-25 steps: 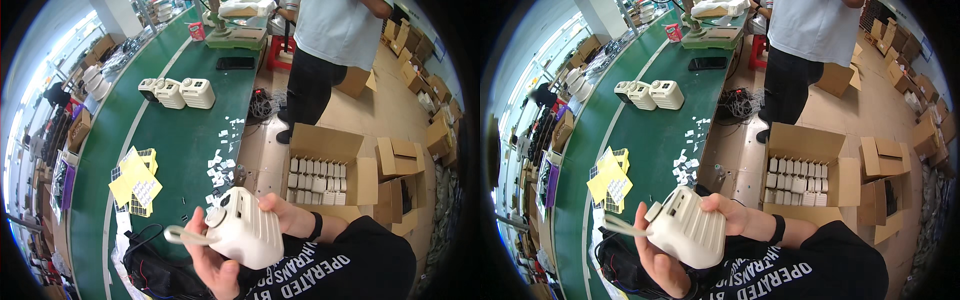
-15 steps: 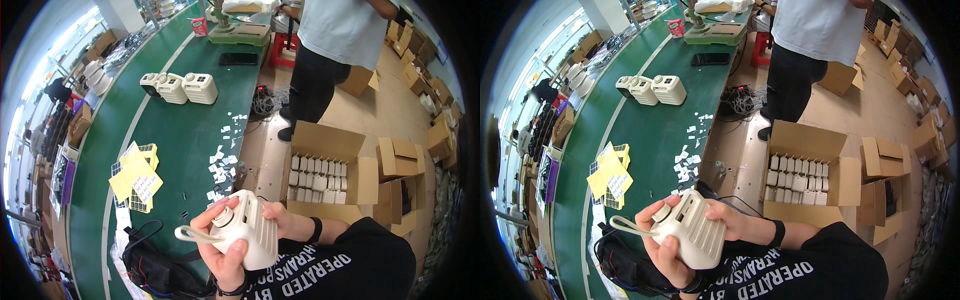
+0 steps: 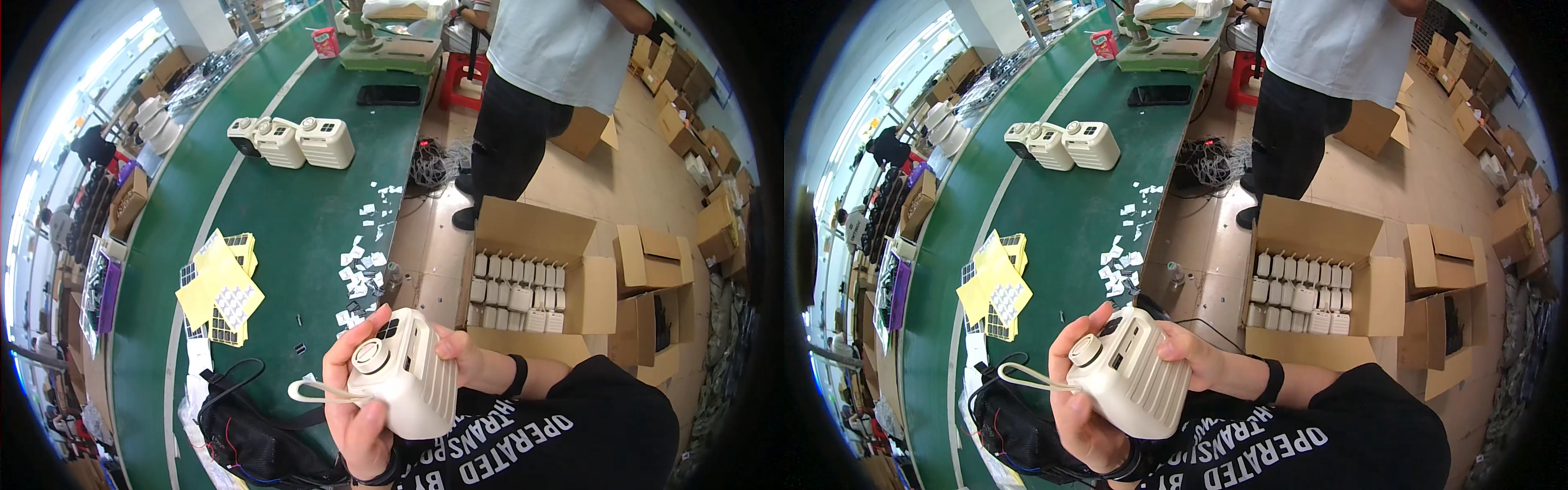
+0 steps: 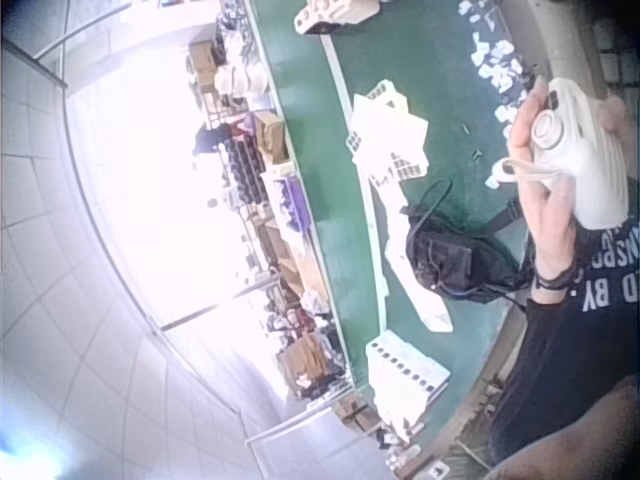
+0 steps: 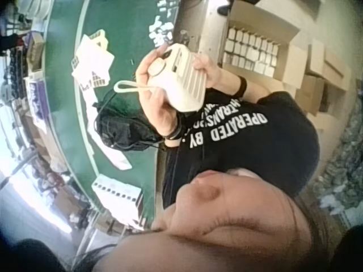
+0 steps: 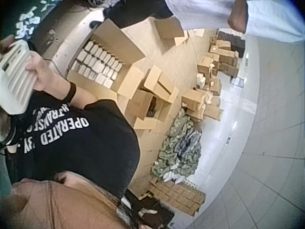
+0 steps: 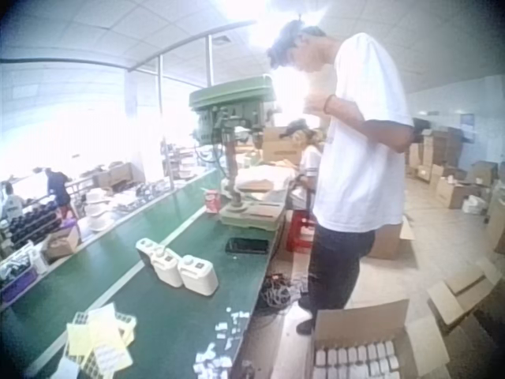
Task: Inspecting and assembling components for portable radios on a factory production line.
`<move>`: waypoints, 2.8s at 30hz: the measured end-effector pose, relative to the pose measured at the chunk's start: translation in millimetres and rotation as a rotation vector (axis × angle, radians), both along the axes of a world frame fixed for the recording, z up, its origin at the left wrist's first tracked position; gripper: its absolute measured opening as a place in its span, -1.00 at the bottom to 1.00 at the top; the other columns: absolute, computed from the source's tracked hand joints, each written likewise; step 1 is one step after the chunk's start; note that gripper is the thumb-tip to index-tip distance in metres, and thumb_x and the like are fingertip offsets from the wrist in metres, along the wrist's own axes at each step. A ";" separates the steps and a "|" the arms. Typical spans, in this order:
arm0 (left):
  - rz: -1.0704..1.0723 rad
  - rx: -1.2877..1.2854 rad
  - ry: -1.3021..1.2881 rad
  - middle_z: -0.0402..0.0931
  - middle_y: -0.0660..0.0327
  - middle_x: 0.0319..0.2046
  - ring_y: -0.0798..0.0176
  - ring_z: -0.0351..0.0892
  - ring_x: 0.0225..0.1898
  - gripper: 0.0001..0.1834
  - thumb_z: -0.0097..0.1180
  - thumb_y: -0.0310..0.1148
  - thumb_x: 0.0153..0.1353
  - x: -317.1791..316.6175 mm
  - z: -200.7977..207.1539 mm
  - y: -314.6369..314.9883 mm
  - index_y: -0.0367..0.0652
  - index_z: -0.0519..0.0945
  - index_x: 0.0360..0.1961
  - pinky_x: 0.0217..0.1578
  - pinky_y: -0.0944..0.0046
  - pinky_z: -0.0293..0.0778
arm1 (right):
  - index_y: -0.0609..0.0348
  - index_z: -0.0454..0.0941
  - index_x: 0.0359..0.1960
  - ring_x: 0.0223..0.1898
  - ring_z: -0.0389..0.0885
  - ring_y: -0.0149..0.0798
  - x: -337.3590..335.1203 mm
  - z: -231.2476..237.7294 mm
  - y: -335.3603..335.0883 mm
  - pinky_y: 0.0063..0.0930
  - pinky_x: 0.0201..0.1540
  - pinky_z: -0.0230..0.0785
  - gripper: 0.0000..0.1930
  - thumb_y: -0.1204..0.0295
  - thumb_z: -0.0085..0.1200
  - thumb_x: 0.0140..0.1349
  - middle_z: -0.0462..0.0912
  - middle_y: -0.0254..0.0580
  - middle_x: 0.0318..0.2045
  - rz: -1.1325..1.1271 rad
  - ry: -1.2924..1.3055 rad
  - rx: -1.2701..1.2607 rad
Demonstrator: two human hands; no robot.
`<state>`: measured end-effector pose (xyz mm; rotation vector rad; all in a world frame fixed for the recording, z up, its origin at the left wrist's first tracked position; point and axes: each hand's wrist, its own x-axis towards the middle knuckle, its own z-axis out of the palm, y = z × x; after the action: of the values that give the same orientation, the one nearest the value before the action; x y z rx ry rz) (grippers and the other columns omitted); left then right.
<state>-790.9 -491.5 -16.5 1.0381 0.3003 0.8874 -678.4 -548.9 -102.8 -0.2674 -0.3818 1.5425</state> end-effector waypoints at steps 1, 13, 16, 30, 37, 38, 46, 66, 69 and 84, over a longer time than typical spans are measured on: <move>0.000 0.000 0.001 0.22 -0.25 0.09 0.03 0.31 0.10 -0.36 -0.08 -0.13 0.13 -1.6 0.2 1.5 -0.46 0.19 0.08 0.15 0.14 0.15 | 0.33 0.19 0.10 -0.04 0.50 -0.27 -1.1 3.0 -0.2 -0.41 0.03 0.35 -0.32 0.19 0.09 -0.02 0.44 -0.06 -0.03 -0.017 0.008 0.025; -0.015 -0.239 -0.139 0.36 -0.05 0.00 0.08 0.37 0.02 -0.18 -0.42 0.31 0.17 9.0 -39.4 12.5 -0.23 0.19 0.15 0.09 0.15 0.24 | 0.32 0.31 0.06 -0.18 0.50 -0.04 -7.0 80.9 -11.8 -0.33 -0.17 0.38 -0.26 0.37 0.32 -0.26 0.48 0.03 -0.15 -0.968 -1.581 0.025; -0.050 -0.527 -0.350 0.40 0.08 -0.06 0.09 0.38 -0.02 -0.30 -0.33 0.25 0.20 12.9 -52.1 9.9 -0.13 0.27 0.09 0.10 0.11 0.23 | 0.39 0.36 0.01 -0.12 0.53 -0.10 -11.3 91.9 -9.6 -0.24 -0.01 0.27 -0.28 0.22 0.33 -0.18 0.52 0.01 -0.07 -1.024 -1.698 0.077; -0.093 -0.430 -0.565 0.40 0.01 -0.21 -0.05 0.40 -0.12 -0.38 -0.21 0.25 0.14 26.5 -60.8 9.7 -0.01 0.25 0.02 0.04 -0.07 0.28 | 0.21 0.55 -0.19 -0.28 0.53 -0.21 -18.5 98.0 -2.5 -0.40 -0.21 0.40 -0.48 0.24 0.34 -0.23 0.54 -0.26 -0.23 -1.109 -1.672 0.141; -0.123 -0.323 -0.647 0.40 0.02 -0.20 -0.06 0.40 -0.09 -0.37 -0.20 0.26 0.14 27.7 -64.2 12.9 -0.01 0.24 0.01 0.06 -0.06 0.26 | 0.22 0.41 -0.01 -0.17 0.46 -0.16 -15.6 97.1 -2.5 -0.35 -0.05 0.30 -0.33 0.31 0.33 -0.26 0.48 -0.17 -0.13 -1.052 -1.630 0.247; -0.083 -0.317 -0.648 0.39 0.02 -0.20 -0.05 0.40 -0.09 -0.38 -0.19 0.25 0.14 26.7 -63.8 12.8 -0.01 0.24 0.00 0.07 -0.07 0.26 | 0.20 0.41 0.00 -0.15 0.45 -0.17 -14.4 96.2 -2.2 -0.29 -0.02 0.28 -0.33 0.30 0.33 -0.26 0.48 -0.17 -0.12 -1.028 -1.624 0.275; -0.066 -0.366 -0.601 0.40 0.04 -0.26 0.02 0.41 -0.18 -0.43 -0.21 0.20 0.18 14.3 -47.1 19.6 -0.04 0.27 -0.02 0.00 -0.03 0.28 | 0.09 0.46 -0.02 -0.03 0.42 -0.13 -18.8 84.5 8.5 -0.03 0.12 0.06 -0.50 0.11 0.15 0.03 0.47 -0.16 -0.04 -1.269 -1.731 0.643; -0.411 -0.991 -0.633 0.36 0.13 -0.11 0.14 0.32 -0.06 -0.47 -0.22 0.10 0.20 -18.3 -29.1 19.1 -0.09 0.32 -0.01 -0.02 0.17 0.25 | 0.38 0.34 -0.02 0.13 0.31 0.02 -12.0 89.8 8.1 -0.06 0.24 -0.18 -0.48 0.37 0.10 -0.04 0.38 0.17 0.03 -0.583 -1.207 0.449; -0.407 -0.938 -0.680 0.35 0.12 -0.08 0.13 0.30 -0.02 -0.49 -0.24 0.08 0.22 -18.6 -33.6 16.7 -0.07 0.30 0.02 0.02 0.14 0.22 | 0.38 0.31 0.00 0.13 0.30 0.02 -12.1 87.0 8.5 -0.07 0.24 -0.20 -0.47 0.39 0.07 -0.04 0.37 0.17 0.03 -0.548 -1.167 0.444; 0.005 -0.771 -0.376 0.45 0.17 -0.22 0.19 0.42 -0.16 -0.38 -0.37 0.18 0.23 -21.6 -13.2 22.4 -0.17 0.44 -0.12 -0.10 0.26 0.34 | 0.13 0.40 0.04 0.05 0.36 0.15 -19.1 103.9 17.1 -0.15 0.07 0.26 -0.46 0.10 0.09 0.06 0.28 0.21 0.07 -0.648 -1.803 0.565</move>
<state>-812.5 -469.1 -29.6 0.1525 0.2898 0.8465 -697.5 -531.9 1.1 -1.1579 -1.8433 0.1313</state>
